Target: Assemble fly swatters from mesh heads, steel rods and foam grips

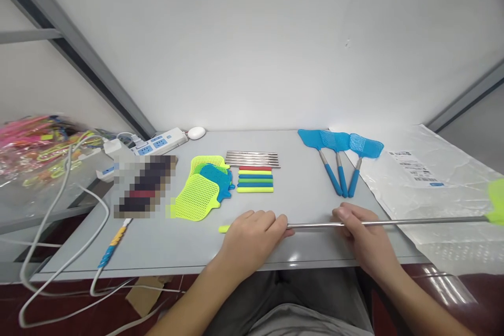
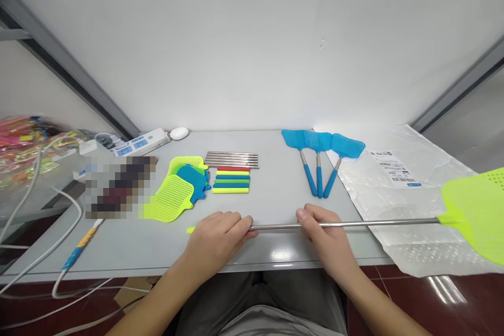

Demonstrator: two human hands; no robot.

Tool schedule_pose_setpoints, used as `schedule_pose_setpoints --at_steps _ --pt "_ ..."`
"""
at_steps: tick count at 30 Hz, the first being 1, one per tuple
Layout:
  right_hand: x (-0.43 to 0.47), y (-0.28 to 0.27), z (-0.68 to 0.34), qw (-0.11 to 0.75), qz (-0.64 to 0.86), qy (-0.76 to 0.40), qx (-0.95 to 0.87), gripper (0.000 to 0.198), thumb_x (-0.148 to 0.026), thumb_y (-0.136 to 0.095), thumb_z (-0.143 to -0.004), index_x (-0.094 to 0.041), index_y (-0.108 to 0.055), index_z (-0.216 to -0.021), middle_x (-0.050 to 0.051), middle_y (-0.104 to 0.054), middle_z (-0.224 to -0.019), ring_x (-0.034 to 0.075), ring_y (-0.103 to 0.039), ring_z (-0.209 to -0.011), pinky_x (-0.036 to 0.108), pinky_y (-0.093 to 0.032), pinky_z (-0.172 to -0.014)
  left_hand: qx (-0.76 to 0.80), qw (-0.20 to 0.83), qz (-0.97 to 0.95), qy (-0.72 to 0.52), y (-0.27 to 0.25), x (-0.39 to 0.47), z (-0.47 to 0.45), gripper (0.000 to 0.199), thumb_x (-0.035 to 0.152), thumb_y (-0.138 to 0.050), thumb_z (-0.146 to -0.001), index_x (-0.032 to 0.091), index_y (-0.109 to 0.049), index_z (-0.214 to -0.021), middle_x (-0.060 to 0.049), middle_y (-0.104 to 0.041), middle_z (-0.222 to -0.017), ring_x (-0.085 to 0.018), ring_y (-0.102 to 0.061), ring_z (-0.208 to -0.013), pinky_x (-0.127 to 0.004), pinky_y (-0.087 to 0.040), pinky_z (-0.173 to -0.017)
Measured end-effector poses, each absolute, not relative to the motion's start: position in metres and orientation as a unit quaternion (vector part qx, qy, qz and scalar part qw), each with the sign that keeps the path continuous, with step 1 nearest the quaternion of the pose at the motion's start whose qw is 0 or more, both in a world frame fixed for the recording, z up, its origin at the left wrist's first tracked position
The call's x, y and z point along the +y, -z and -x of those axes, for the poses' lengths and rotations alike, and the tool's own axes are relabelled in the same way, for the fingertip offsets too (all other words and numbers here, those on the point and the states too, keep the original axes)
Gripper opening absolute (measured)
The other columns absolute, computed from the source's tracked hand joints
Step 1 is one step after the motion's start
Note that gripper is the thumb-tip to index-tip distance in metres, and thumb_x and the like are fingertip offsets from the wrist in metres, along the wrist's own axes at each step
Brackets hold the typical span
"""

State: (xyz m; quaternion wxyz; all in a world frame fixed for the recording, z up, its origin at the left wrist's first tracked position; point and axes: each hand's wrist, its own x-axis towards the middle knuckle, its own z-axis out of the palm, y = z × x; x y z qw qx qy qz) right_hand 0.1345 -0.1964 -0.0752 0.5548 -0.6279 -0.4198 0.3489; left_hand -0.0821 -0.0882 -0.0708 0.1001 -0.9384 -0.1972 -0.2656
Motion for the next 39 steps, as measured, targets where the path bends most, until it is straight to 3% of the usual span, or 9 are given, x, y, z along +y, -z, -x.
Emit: schedule_pose_setpoints --at_steps 5,14,21,26,33,39 --pt "-0.19 0.064 -0.124 0.461 0.657 -0.351 -0.483 0.051 -0.051 -0.046 -0.094 -0.021 -0.026 -0.058 -0.004 -0.022 -0.058 0.011 -0.024 -0.055 0.029 -0.02 -0.051 -0.194 0.106 0.941 0.257 0.071 -0.088 0.082 0.025 0.039 -0.047 -0.098 0.021 -0.055 -0.083 0.002 -0.052 -0.062 -0.014 -0.048 -0.056 -0.032 -0.029 -0.057" --pt "-0.204 0.043 -0.135 0.449 0.651 -0.317 -0.524 0.05 -0.048 -0.046 -0.094 -0.021 -0.025 -0.058 -0.003 -0.02 -0.06 0.012 -0.022 -0.056 0.029 -0.02 -0.051 -0.169 0.115 0.941 0.271 0.062 -0.083 0.093 0.026 0.038 -0.049 -0.097 0.02 -0.054 -0.079 0.003 -0.05 -0.06 -0.013 -0.044 -0.054 -0.031 -0.028 -0.056" --pt "-0.227 0.037 -0.166 0.504 0.676 -0.351 -0.408 0.046 -0.047 -0.055 -0.09 -0.021 -0.038 -0.056 -0.003 -0.024 -0.059 0.013 -0.023 -0.055 0.029 -0.02 -0.048 -0.17 0.162 0.929 0.285 0.043 -0.069 0.121 0.02 0.038 -0.055 -0.094 0.021 -0.058 -0.084 0.004 -0.046 -0.059 -0.014 -0.04 -0.055 -0.031 -0.027 -0.056" --pt "-0.235 0.028 -0.188 0.609 0.639 -0.336 -0.328 0.049 -0.043 -0.059 -0.088 -0.022 -0.033 -0.053 -0.004 -0.02 -0.057 0.012 -0.019 -0.053 0.03 -0.018 -0.047 -0.177 0.203 0.921 0.283 0.04 -0.053 0.144 0.017 0.035 -0.057 -0.093 0.021 -0.057 -0.083 0.003 -0.047 -0.06 -0.015 -0.043 -0.058 -0.03 -0.032 -0.059" --pt "-0.24 0.009 -0.194 0.66 0.616 -0.31 -0.297 0.049 -0.037 -0.062 -0.087 -0.022 -0.029 -0.054 -0.005 -0.018 -0.058 0.012 -0.018 -0.052 0.029 -0.019 -0.045 -0.158 0.239 0.898 0.334 0.039 -0.042 0.162 0.019 0.036 -0.059 -0.091 0.02 -0.055 -0.081 0.002 -0.054 -0.06 -0.016 -0.05 -0.057 -0.03 -0.036 -0.059" --pt "-0.252 -0.005 -0.205 0.692 0.6 -0.278 -0.289 0.051 -0.036 -0.066 -0.083 -0.023 -0.028 -0.053 -0.006 -0.014 -0.059 0.011 -0.015 -0.051 0.028 -0.019 -0.042 -0.156 0.246 0.889 0.352 0.033 -0.033 0.187 0.043 0.046 -0.028 -0.1 0.019 -0.058 -0.085 -0.005 -0.059 -0.064 -0.02 -0.054 -0.06 -0.033 -0.038 -0.059"
